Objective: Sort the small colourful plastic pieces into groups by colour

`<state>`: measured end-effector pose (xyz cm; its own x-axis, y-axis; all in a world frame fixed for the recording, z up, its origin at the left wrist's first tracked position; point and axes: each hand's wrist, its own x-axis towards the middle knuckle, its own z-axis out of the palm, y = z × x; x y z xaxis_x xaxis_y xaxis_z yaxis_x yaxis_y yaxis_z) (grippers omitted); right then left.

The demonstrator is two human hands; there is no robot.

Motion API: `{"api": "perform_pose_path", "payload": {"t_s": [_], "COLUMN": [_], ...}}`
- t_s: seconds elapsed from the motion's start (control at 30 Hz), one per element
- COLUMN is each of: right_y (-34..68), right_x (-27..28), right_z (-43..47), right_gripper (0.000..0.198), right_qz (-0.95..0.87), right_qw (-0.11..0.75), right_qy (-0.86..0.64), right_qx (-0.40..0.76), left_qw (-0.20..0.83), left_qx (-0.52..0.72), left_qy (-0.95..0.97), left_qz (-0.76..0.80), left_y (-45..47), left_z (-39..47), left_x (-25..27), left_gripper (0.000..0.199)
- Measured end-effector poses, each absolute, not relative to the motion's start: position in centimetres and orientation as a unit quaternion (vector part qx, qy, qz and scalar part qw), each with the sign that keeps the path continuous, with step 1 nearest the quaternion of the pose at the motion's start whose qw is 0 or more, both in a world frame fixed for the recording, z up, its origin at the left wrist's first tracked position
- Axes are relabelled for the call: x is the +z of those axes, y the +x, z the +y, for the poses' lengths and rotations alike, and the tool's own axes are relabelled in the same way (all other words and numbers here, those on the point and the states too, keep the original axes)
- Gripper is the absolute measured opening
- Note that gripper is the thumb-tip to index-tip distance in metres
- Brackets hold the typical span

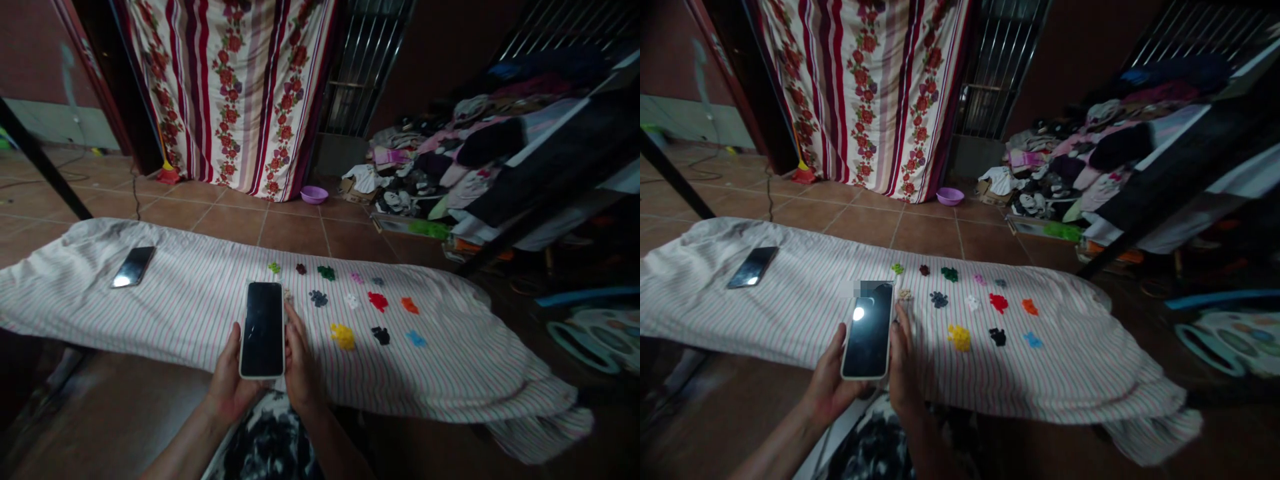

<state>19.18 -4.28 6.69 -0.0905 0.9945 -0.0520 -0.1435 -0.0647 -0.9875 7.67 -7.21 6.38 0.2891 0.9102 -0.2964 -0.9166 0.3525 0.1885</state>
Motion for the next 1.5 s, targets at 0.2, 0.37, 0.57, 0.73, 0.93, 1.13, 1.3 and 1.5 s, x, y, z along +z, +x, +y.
{"api": "perform_pose_path", "payload": {"t_s": [0.2,0.37,0.57,0.73,0.93,1.13,1.3,1.5], "right_y": [17.3,16.4,15.8,15.7,16.4,17.0,17.8,18.5], "right_x": [4.9,2.5,1.3,1.2,2.1,3.8,5.7,7.3], "right_z": [-2.3,-1.2,-0.4,-0.2,-1.2,-3.1,-4.5,-5.8], "right_gripper": [0.059,0.053,0.051,0.05,0.046,0.047,0.051,0.051], "right_qz": [-0.52,-0.555,-0.564,-0.571,-0.563,-0.545,-0.548,-0.555], "right_qw": [0.467,0.449,0.432,0.419,0.44,0.492,0.507,0.528], "right_qy": [-0.492,-0.507,-0.522,-0.518,-0.512,-0.472,-0.465,-0.443], "right_qx": [0.519,0.483,0.472,0.479,0.477,0.488,0.476,0.466], "left_qw": [0.751,0.746,0.742,0.72,0.708,0.743,0.761,0.762], "left_qx": [0.611,0.62,0.621,0.625,0.626,0.616,0.613,0.621], "left_qy": [-0.099,-0.111,-0.112,-0.144,-0.149,-0.108,-0.049,0.001], "left_qz": [0.231,0.216,0.227,0.264,0.289,0.238,0.208,0.182], "left_y": [6.6,5.7,5.3,5.4,6.0,6.6,7.0,7.6], "left_z": [-4.5,-3.0,-1.9,-1.8,-2.7,-4.5,-5.8,-7.2], "left_x": [3.9,1.4,0.4,1.2,3.1,4.8,6.8,8.9], "left_gripper": [0.043,0.056,0.062,0.057,0.038,0.033,0.04,0.047]}}
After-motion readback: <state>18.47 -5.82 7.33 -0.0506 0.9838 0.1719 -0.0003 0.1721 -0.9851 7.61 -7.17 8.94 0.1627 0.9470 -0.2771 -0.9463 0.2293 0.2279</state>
